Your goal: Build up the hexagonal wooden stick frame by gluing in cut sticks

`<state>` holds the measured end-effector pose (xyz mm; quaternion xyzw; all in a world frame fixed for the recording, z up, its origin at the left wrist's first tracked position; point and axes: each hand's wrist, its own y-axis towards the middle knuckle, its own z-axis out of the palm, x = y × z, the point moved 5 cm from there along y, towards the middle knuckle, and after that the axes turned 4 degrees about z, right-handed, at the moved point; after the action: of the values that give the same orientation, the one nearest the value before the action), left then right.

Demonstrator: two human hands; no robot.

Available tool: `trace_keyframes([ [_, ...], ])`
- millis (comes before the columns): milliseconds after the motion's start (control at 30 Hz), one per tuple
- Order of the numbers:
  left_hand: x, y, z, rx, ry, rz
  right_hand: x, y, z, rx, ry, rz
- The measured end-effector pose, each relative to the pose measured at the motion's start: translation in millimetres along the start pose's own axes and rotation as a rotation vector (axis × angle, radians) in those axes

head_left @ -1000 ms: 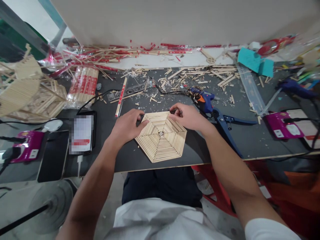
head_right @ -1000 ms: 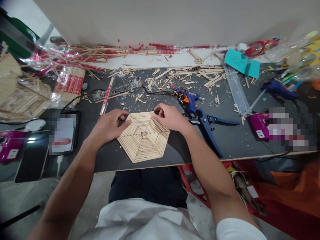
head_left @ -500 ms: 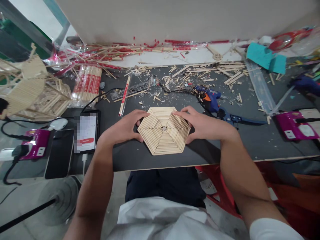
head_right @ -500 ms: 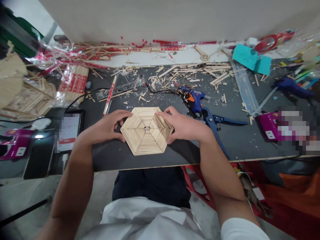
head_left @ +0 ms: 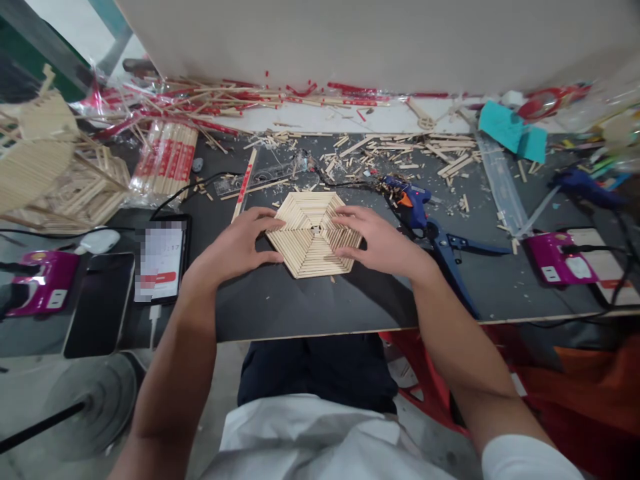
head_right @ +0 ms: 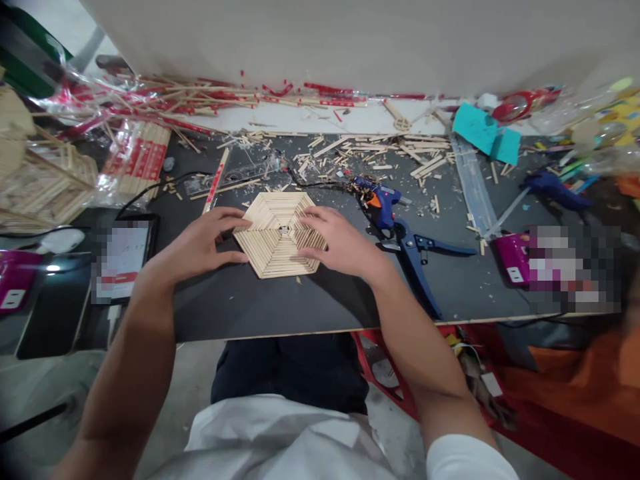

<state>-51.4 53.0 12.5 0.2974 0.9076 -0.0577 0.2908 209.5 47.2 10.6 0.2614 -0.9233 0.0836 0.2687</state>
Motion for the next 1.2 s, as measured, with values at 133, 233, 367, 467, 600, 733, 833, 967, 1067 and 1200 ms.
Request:
trace_keyframes([
  [133,-6,0,6.0,0.002,0.089,0.028,26,17,21,-0.036,-0.107,-0.096],
  [233,-9,0,10.1,0.029,0.172,0.043,30,32,28,-0.072,-0.145,-0.08],
  [367,-15,1,10.6,0.013,0.21,0.017,23,53,20,-0.144,-0.063,0.004],
  [467,-20,5,10.4,-0.034,0.222,-0.005,20,67,13,-0.175,0.029,0.085],
  [600,-28,11,16.0,-0.076,0.248,-0.006,19,77,11,-0.177,0.057,0.191],
  [733,-29,18,25.8,-0.088,0.226,0.009,19,78,14,-0.243,0.029,0.219],
  [833,-26,25,32.8,-0.067,0.203,0.024,20,77,21,-0.223,0.023,0.203],
  [967,-25,30,38.7,-0.024,0.192,0.046,26,75,28,-0.173,0.035,0.21],
  [1067,-25,30,39.6,-0.022,0.21,0.031,29,73,26,-0.157,0.103,0.194],
  [1200,-25,28,39.6,-0.038,0.22,0.026,11,66,0,-0.323,0.283,0.228],
])
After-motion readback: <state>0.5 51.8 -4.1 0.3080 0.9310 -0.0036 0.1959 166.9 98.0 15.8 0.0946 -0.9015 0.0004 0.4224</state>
